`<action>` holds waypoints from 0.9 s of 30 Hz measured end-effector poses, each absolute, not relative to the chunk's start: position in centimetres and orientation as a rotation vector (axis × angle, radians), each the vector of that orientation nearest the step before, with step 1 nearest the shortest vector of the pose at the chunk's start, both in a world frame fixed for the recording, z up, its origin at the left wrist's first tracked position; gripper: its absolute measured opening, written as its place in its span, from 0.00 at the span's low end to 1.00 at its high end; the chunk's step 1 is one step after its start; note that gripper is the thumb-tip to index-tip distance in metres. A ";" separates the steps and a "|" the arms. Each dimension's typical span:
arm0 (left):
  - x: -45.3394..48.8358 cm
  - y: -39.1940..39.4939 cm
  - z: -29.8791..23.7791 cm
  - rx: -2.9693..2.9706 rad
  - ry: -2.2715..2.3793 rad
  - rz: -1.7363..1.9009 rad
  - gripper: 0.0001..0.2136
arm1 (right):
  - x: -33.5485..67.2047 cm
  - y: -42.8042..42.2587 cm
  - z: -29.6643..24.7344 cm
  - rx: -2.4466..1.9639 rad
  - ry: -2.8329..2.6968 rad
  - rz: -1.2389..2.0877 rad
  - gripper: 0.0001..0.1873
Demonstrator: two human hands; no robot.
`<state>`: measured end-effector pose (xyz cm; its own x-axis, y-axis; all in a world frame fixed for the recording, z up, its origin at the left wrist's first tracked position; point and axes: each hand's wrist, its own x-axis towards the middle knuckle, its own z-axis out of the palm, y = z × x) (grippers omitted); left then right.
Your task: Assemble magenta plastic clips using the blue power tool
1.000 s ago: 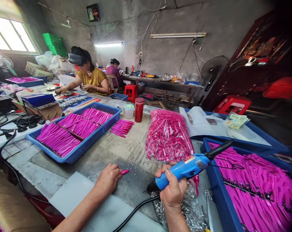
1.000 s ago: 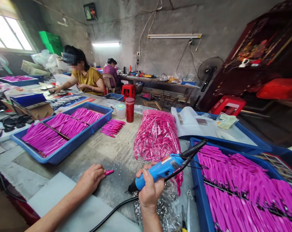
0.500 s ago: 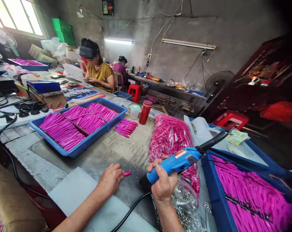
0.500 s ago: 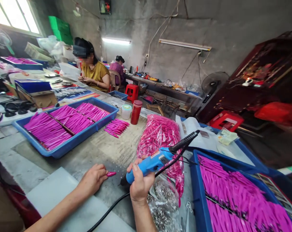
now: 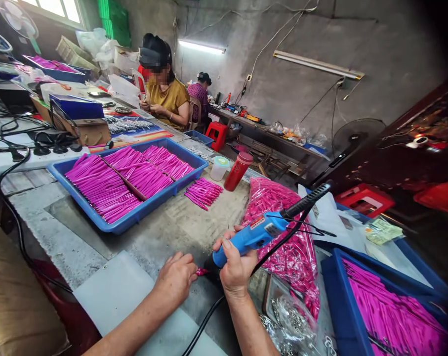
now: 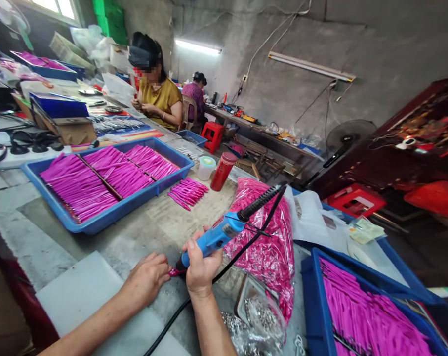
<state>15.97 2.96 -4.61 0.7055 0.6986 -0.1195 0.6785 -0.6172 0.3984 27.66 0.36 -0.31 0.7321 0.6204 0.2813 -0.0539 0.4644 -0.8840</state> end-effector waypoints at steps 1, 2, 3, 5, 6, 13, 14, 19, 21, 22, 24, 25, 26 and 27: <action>16.0 2.9 -4.7 2.498 1.063 0.069 0.09 | 27.6 0.4 -0.4 -1.016 -0.650 0.453 0.19; 16.0 2.9 -4.7 2.499 1.062 0.073 0.09 | 27.6 0.4 -0.4 -1.017 -0.657 0.454 0.19; 15.9 2.9 -4.8 2.500 1.058 0.079 0.09 | 27.6 0.4 -0.4 -1.018 -0.663 0.455 0.19; 15.9 2.8 -4.9 2.502 1.051 0.101 0.09 | 27.6 0.5 -0.5 -1.020 -0.662 0.453 0.19; 15.9 2.8 -5.0 2.501 1.044 0.111 0.09 | 27.5 0.5 -0.5 -1.022 -0.658 0.451 0.19; 15.9 2.8 -4.9 2.489 1.033 0.152 0.09 | 27.4 0.8 -0.7 -1.028 -0.643 0.438 0.19; 15.8 2.7 -5.0 2.490 1.037 0.151 0.09 | 27.4 0.8 -0.7 -1.028 -0.642 0.440 0.19; 15.8 2.7 -5.2 2.515 1.043 0.139 0.09 | 27.4 0.8 -0.7 -1.016 -0.632 0.452 0.19; 15.8 2.7 -5.3 2.522 1.042 0.137 0.09 | 27.3 0.7 -0.6 -1.013 -0.635 0.453 0.19; 15.9 2.7 -5.3 2.521 1.044 0.134 0.08 | 27.3 0.7 -0.6 -1.013 -0.639 0.456 0.19; 15.9 2.8 -5.2 2.517 1.049 0.123 0.08 | 27.4 0.7 -0.6 -1.013 -0.648 0.459 0.19; 15.9 2.8 -5.2 2.513 1.051 0.118 0.08 | 27.4 0.6 -0.6 -1.015 -0.653 0.459 0.19; 15.9 2.8 -5.1 2.511 1.051 0.115 0.08 | 27.4 0.6 -0.6 -1.018 -0.657 0.457 0.19; 15.9 2.8 -5.1 2.511 1.050 0.115 0.08 | 27.3 0.6 -0.6 -1.023 -0.661 0.454 0.18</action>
